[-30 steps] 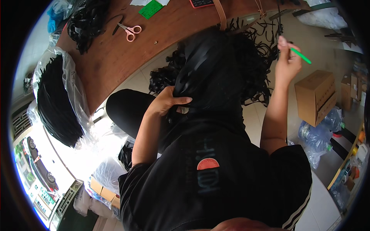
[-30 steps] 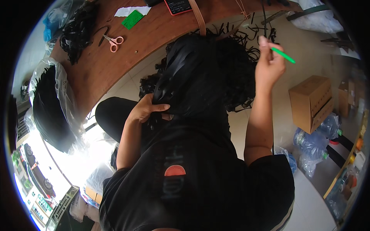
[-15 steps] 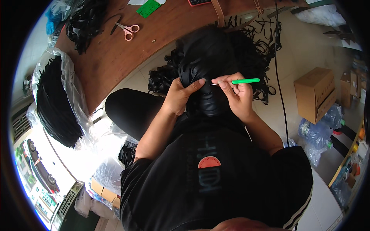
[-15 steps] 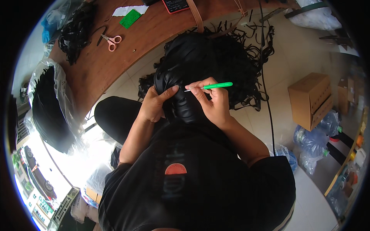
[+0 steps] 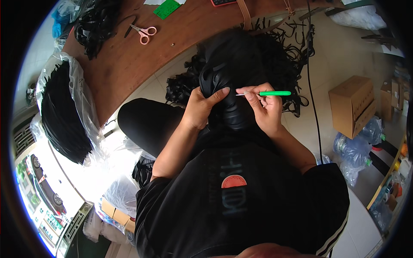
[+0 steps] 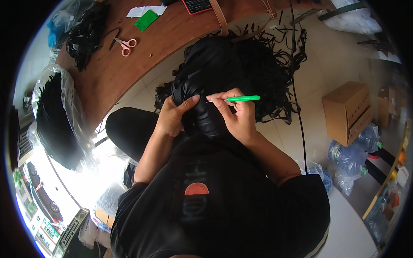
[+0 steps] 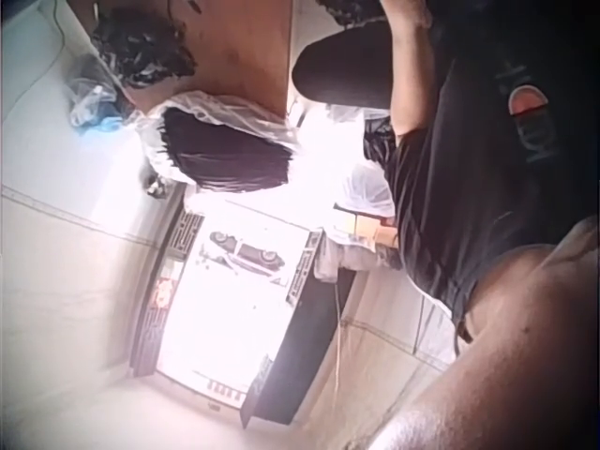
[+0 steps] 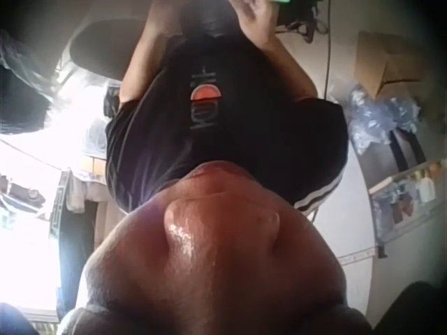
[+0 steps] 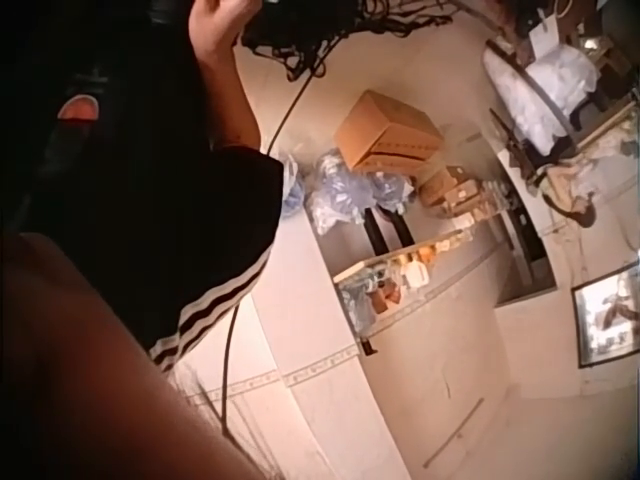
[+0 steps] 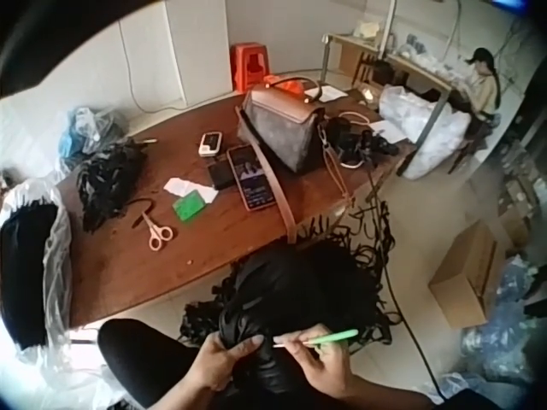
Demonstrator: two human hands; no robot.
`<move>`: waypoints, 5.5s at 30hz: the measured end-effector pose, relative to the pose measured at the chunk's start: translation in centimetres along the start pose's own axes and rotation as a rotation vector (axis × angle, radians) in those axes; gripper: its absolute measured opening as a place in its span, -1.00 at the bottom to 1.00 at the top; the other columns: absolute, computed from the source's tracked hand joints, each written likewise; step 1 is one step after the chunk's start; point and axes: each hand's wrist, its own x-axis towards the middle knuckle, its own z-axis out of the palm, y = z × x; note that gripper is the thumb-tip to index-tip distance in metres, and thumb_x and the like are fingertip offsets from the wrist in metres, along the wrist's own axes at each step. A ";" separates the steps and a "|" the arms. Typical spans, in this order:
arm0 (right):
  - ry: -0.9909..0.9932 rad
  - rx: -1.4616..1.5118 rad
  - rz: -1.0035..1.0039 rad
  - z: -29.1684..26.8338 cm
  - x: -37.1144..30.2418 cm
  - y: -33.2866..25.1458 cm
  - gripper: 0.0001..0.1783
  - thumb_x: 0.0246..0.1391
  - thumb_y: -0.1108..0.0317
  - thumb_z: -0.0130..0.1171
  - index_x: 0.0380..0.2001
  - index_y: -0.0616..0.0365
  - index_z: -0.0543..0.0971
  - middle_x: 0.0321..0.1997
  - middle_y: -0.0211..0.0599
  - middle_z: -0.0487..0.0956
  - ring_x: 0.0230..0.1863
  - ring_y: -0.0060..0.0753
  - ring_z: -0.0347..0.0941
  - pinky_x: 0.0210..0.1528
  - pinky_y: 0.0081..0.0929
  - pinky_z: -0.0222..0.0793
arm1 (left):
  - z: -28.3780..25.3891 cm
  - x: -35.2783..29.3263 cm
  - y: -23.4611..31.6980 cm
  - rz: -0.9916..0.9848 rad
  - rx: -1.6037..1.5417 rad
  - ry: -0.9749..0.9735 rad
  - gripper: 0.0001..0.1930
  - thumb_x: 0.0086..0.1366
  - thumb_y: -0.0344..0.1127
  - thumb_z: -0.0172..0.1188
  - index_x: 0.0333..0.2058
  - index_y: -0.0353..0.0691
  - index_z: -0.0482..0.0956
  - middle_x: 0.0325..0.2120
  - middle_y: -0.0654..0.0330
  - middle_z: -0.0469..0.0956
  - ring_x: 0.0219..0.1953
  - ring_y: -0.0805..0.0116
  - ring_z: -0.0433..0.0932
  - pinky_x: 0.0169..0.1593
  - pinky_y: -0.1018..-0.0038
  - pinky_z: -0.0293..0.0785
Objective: Assembling black hair-like plastic components into a base using a hook tool.
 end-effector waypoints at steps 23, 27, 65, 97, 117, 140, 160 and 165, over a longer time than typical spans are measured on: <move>0.402 -0.592 -0.404 -5.5 5.5 2.0 -0.95 0.22 0.62 0.00 -0.27 0.33 0.45 -0.23 -0.05 0.65 -0.17 -0.29 0.63 -0.12 -0.44 0.58 | -1.5 0.0 -0.4 0.149 0.135 0.042 -0.75 0.27 -0.34 0.28 -0.16 -0.39 0.58 -0.30 0.22 0.63 -0.30 0.51 0.56 -0.16 0.55 0.50; 1.037 -0.778 -0.364 -17.7 10.3 -0.5 -0.85 0.27 0.44 0.06 -0.29 0.36 0.46 -0.30 -0.03 0.67 -0.28 -0.33 0.66 -0.17 -0.48 0.62 | -4.6 1.4 -1.4 0.092 0.126 0.095 -0.70 0.26 -0.29 0.29 -0.13 -0.38 0.54 -0.31 0.19 0.62 -0.31 0.46 0.58 -0.15 0.52 0.51; 0.252 -0.855 -0.625 -9.5 2.8 -2.6 -0.57 -0.14 0.74 0.27 -0.53 0.13 0.20 -0.40 -0.22 0.46 -0.43 -0.25 0.35 -0.37 -0.45 0.32 | -2.8 5.9 -1.1 0.190 -0.063 0.107 -0.75 0.29 -0.27 0.27 -0.13 -0.28 0.62 -0.23 0.21 0.63 -0.18 0.44 0.57 -0.10 0.48 0.47; 0.643 0.127 0.366 -8.4 6.5 14.5 -0.70 0.26 0.22 0.14 -0.09 0.21 0.52 -0.08 -0.23 0.62 -0.13 -0.40 0.55 -0.03 -0.50 0.45 | -5.7 2.9 -2.0 -0.163 0.043 -0.039 -0.65 0.19 -0.47 0.30 -0.06 -0.50 0.51 -0.19 0.01 0.62 -0.17 0.28 0.63 -0.02 0.42 0.56; 0.495 -0.334 -0.196 -5.2 9.9 3.6 -0.80 0.26 0.37 0.12 -0.15 0.29 0.52 -0.17 -0.18 0.66 -0.14 -0.48 0.56 -0.05 -0.58 0.44 | -7.4 3.0 -2.0 -0.233 -0.097 0.054 -0.68 0.16 -0.30 0.36 -0.13 -0.32 0.61 -0.20 0.14 0.64 -0.10 0.37 0.58 0.06 0.43 0.43; -0.086 -0.481 -0.537 1.1 2.7 0.9 -0.80 0.05 0.57 0.26 -0.27 0.22 0.45 -0.20 -0.12 0.65 -0.28 -0.23 0.61 -0.23 -0.45 0.53 | -1.9 0.0 -0.1 0.085 -0.072 -0.006 -0.66 0.08 -0.54 0.38 -0.13 -0.36 0.59 -0.24 0.14 0.65 -0.22 0.40 0.62 -0.05 0.47 0.52; 0.835 -0.476 -0.433 -21.0 18.3 3.4 -0.86 0.24 0.51 0.08 -0.27 0.43 0.41 -0.26 0.07 0.64 -0.27 -0.25 0.64 -0.15 -0.44 0.62 | -10.5 3.6 -2.4 -0.028 0.054 0.038 -0.63 0.08 -0.50 0.35 -0.12 -0.47 0.54 -0.26 0.03 0.64 -0.22 0.27 0.64 -0.02 0.41 0.53; 0.817 -0.369 -0.296 -26.5 17.9 1.3 -0.83 0.22 0.47 0.12 -0.27 0.44 0.48 -0.30 -0.05 0.66 -0.26 -0.32 0.64 -0.16 -0.49 0.59 | -10.3 3.2 -2.4 -0.074 0.039 0.011 -0.53 0.05 -0.46 0.40 -0.05 -0.48 0.50 -0.19 0.01 0.62 -0.13 0.22 0.62 0.07 0.38 0.47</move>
